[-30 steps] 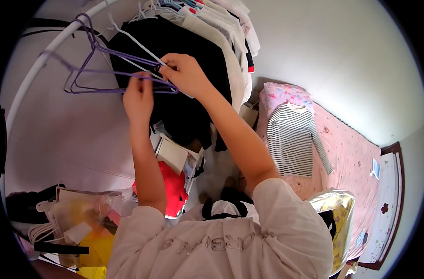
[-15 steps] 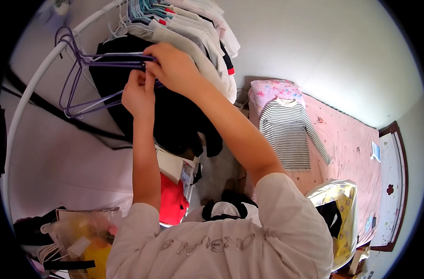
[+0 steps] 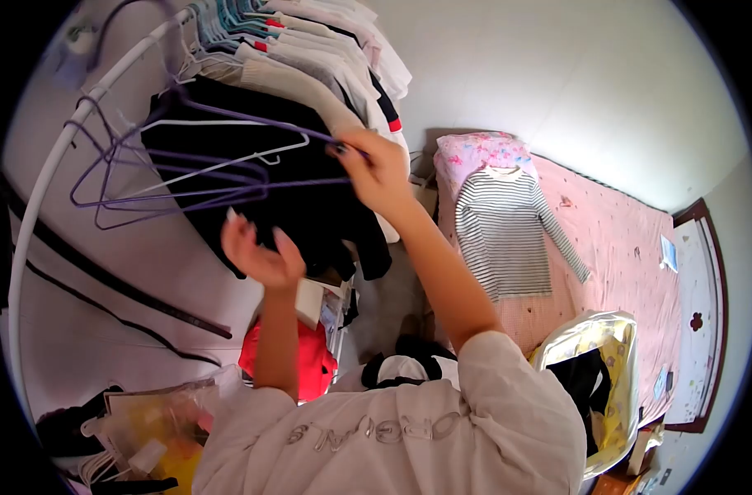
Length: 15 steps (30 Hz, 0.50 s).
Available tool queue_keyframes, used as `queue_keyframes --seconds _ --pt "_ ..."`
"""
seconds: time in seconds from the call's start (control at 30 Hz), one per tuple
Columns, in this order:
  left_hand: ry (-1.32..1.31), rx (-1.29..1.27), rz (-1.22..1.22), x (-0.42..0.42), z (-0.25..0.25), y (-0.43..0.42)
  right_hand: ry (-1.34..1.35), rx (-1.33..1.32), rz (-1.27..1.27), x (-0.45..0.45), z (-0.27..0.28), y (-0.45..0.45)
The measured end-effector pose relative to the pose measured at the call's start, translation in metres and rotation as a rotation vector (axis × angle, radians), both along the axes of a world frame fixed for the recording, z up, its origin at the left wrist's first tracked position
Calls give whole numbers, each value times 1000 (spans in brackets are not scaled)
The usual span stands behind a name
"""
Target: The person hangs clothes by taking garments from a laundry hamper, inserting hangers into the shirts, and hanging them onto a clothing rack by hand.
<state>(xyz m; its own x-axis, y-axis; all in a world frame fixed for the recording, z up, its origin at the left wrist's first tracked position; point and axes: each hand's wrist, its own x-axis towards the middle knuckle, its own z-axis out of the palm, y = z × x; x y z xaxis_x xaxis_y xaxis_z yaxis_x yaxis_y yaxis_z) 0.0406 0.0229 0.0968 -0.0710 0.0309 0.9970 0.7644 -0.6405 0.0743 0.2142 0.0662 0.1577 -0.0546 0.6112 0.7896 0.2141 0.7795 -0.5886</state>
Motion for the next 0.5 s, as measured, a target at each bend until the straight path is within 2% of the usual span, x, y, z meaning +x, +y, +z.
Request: queue_keyframes --seconds 0.03,0.1,0.17,0.27,0.37,0.4,0.5 --pt "30 -10 -51 8 -20 -12 103 -51 -5 20 -21 -5" --pt "-73 -183 -236 29 -72 -39 214 -27 -131 69 -64 -15" --pt "-222 -670 -401 44 -115 -66 150 -196 -327 127 -110 -35" --pt "-1031 -1493 -1135 39 -194 -78 79 -413 -509 209 -183 -80" --pt "-1291 -1494 -1151 39 -210 -61 13 -589 -578 260 -220 -141" --pt "-1318 -1461 -1255 38 -214 -51 -48 -659 -626 275 -229 -159" --pt "-673 -1498 -900 65 -206 -17 -109 -866 -727 294 -249 -197"
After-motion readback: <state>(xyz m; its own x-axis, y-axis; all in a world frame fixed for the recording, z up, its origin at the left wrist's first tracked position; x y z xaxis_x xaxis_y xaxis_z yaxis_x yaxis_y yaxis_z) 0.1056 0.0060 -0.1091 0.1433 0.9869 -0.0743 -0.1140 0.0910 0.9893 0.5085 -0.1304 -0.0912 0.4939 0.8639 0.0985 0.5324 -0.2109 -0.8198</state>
